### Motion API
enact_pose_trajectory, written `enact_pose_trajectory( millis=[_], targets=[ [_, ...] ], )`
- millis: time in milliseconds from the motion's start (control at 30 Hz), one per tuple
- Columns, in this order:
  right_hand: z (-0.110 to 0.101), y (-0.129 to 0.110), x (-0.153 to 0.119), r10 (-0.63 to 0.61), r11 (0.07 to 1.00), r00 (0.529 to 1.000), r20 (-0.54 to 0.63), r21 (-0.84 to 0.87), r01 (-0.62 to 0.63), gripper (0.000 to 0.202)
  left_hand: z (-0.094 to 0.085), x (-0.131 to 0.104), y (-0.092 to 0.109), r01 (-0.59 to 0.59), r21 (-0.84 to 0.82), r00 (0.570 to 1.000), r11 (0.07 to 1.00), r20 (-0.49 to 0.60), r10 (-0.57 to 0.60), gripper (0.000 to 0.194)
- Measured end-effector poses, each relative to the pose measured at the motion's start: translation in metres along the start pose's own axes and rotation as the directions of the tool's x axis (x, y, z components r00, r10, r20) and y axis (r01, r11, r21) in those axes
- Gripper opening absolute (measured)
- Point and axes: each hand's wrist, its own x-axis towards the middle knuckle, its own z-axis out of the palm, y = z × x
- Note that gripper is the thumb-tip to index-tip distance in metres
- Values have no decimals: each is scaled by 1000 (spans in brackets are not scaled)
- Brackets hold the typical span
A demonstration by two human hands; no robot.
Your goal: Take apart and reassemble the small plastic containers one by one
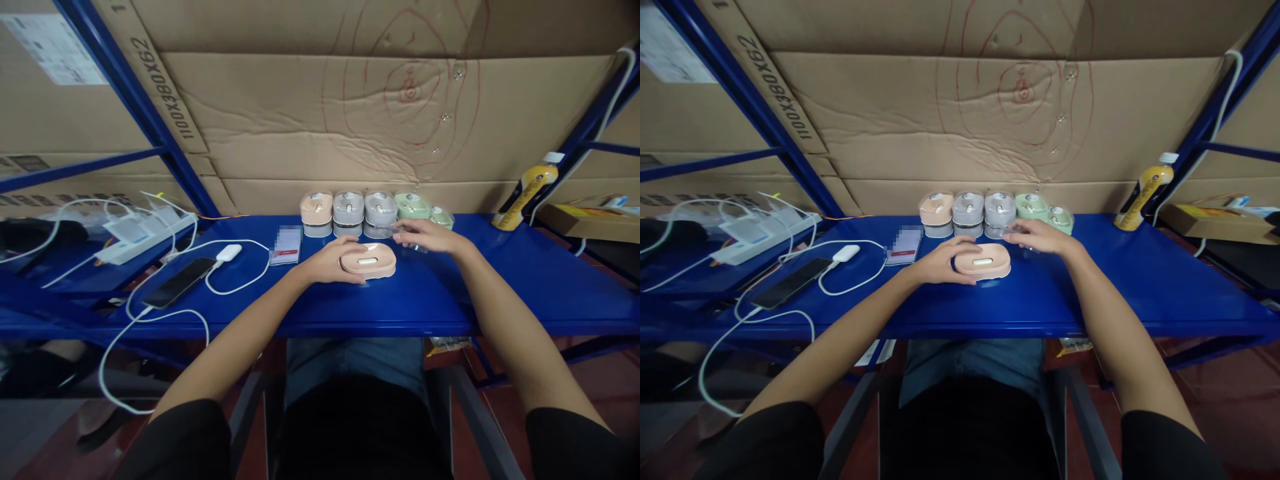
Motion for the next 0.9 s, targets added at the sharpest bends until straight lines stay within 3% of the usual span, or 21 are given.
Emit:
enact_pose_trajectory(
  millis=[167, 367, 500, 633, 767, 900],
  targets=[
    [-9, 12, -6, 32, 993, 999, -26, -111, -35, 68, 4, 1, 5, -28, 29, 998, 999, 55, 26, 59],
    [-11, 27, -6, 62, 982, 998, -2, -176, -61, 77, 2, 2, 2, -4, 47, 1000, 999, 28, 2, 40],
    [-10, 36, -4, 86, 978, 996, 9, -189, -83, 94, -2, 2, -2, 13, 52, 1000, 999, -13, -12, 42],
    [-8, 42, -1, 134, 966, 991, -5, -224, -132, 104, -6, 3, -9, 69, -3, 990, 998, -124, -69, 48],
    [-7, 46, 2, 132, 949, 991, -7, -288, -129, 105, -10, 4, -22, 169, -4, 968, 986, -189, -167, 48],
    [-3, 48, 4, 119, 942, 993, -1, -316, -114, 108, -12, 5, -32, 193, 31, 960, 981, -212, -183, 42]
  ],
)
